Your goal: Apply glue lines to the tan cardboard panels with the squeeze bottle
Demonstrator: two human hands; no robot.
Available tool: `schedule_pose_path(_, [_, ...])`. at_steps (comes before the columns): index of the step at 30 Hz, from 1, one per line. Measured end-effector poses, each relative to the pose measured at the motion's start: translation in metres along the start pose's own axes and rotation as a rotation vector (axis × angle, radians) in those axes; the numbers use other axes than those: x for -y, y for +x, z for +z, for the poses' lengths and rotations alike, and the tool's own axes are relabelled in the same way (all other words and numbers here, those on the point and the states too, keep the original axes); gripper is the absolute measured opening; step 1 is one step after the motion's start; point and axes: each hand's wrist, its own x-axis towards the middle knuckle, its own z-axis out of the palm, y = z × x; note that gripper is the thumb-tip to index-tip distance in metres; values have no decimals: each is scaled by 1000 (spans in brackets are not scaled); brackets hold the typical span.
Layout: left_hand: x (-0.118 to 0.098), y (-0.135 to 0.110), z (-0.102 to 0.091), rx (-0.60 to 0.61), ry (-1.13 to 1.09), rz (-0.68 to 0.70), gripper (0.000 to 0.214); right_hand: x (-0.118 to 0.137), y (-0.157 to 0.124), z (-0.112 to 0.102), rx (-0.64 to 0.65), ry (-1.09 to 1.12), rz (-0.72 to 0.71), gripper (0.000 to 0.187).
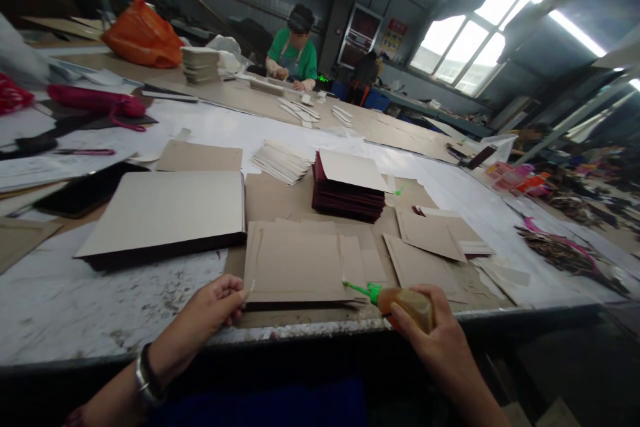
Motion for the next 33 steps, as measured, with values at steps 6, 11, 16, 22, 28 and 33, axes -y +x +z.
schedule_pose_path(6, [1, -6, 6, 78, -54, -69, 44, 21, -36, 22, 50, 192, 148, 42])
schedule_pose_path(11, [3, -15, 13, 126, -125, -118, 43, 45, -53, 55, 155, 339, 92, 40])
schedule_pose_path(16, [6, -17, 15, 104, -121, -105, 42, 47, -55, 61, 224, 277, 19, 36])
schedule_pose_path(22, [7, -17, 14, 109, -125, -94, 41, 38, -54, 38, 67, 122, 51, 34])
schedule_pose_path(28, [10, -15, 13, 131, -100, -94, 37, 21, -56, 22, -42, 23, 59, 35])
schedule_pose_path(33, [13, -15, 12, 131, -69, -101, 38, 11, -55, 15, -104, -18, 49, 34])
